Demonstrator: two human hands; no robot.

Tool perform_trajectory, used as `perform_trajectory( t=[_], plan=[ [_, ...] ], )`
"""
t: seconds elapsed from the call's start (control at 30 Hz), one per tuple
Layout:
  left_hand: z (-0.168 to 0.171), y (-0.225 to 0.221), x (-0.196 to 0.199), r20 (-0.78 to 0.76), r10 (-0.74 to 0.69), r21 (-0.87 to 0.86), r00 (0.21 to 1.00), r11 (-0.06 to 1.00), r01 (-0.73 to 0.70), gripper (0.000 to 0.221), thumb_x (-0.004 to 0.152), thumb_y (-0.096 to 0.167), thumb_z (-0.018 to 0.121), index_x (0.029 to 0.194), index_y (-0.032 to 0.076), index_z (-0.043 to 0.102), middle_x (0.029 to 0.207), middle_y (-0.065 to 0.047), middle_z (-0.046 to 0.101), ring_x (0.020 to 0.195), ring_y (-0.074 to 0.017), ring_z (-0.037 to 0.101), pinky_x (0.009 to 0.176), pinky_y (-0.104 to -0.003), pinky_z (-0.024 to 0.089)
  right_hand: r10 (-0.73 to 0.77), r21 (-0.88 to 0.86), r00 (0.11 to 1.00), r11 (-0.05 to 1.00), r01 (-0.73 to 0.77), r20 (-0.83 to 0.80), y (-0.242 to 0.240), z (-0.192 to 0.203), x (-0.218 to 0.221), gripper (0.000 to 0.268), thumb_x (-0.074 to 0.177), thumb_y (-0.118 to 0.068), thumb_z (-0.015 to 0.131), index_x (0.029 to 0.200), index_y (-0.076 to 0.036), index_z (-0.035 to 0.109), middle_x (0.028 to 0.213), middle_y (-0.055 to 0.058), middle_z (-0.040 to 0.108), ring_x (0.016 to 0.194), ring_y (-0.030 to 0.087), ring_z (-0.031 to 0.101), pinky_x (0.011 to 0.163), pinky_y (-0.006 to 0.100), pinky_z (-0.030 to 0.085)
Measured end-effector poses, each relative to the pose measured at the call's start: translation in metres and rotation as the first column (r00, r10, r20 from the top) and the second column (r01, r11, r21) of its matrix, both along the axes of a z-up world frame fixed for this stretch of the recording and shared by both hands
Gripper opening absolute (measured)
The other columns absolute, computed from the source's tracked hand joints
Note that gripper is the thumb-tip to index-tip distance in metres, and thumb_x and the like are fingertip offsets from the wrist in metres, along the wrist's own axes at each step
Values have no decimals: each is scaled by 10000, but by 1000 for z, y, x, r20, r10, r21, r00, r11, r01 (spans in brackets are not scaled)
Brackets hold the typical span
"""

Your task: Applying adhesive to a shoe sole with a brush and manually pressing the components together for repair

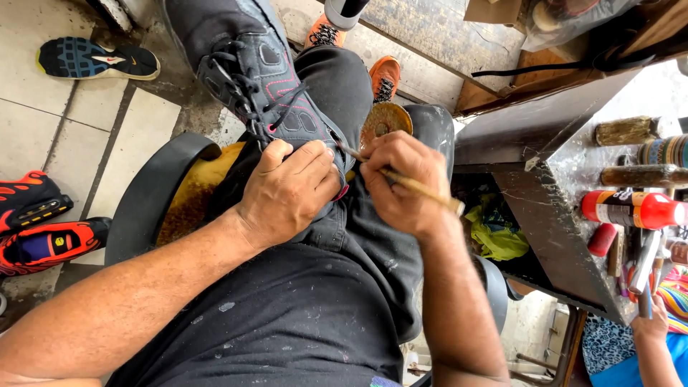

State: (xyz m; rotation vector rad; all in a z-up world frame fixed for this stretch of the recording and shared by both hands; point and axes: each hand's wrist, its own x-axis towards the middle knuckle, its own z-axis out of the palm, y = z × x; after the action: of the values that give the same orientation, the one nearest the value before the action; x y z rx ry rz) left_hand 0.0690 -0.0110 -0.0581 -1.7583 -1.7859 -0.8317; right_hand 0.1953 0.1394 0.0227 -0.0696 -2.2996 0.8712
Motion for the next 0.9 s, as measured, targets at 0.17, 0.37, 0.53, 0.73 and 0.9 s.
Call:
perform_trajectory(
  t=[0.17,0.37,0.53,0.73,0.9],
  plan=[
    [-5,2,-6,-6,-15,-6,1000,1000,15,130,1046,87,509,990,101,626,987,-88,638,1131,-215,619,982,-412,327,-263,-183,955,941,286,138,32,9,29,131,841,80,750,865,-12,660,810,155,719,721,211,699,628,308,540],
    [2,0,-5,19,0,16,1000,1000,0,130,1061,57,513,1000,77,626,983,-86,640,1133,-202,622,1002,-411,320,-355,-121,913,916,383,203,51,-53,37,144,820,66,771,934,-20,754,820,203,745,761,311,753,573,393,558],
    [10,-2,-4,-11,28,-28,1000,999,-28,153,1063,47,494,1017,93,632,989,-76,652,1127,-196,628,1005,-412,320,-215,-39,940,972,234,265,59,-75,26,153,811,58,746,861,-85,727,891,113,772,842,360,757,698,428,593],
    [9,-3,-5,-5,27,-50,1000,998,-27,130,1060,58,512,1043,91,637,1010,-75,662,1136,-186,632,1009,-413,321,-245,-14,904,964,267,351,71,-87,35,134,781,19,742,838,-97,709,799,121,735,770,358,739,646,443,566],
    [14,-1,-7,10,19,-21,1000,1000,-19,152,1073,61,501,1022,96,640,988,-75,663,1119,-190,638,998,-424,315,-467,-195,803,806,559,371,68,-106,36,117,787,-108,841,848,-174,765,721,94,721,611,210,690,527,358,523]
  ],
)
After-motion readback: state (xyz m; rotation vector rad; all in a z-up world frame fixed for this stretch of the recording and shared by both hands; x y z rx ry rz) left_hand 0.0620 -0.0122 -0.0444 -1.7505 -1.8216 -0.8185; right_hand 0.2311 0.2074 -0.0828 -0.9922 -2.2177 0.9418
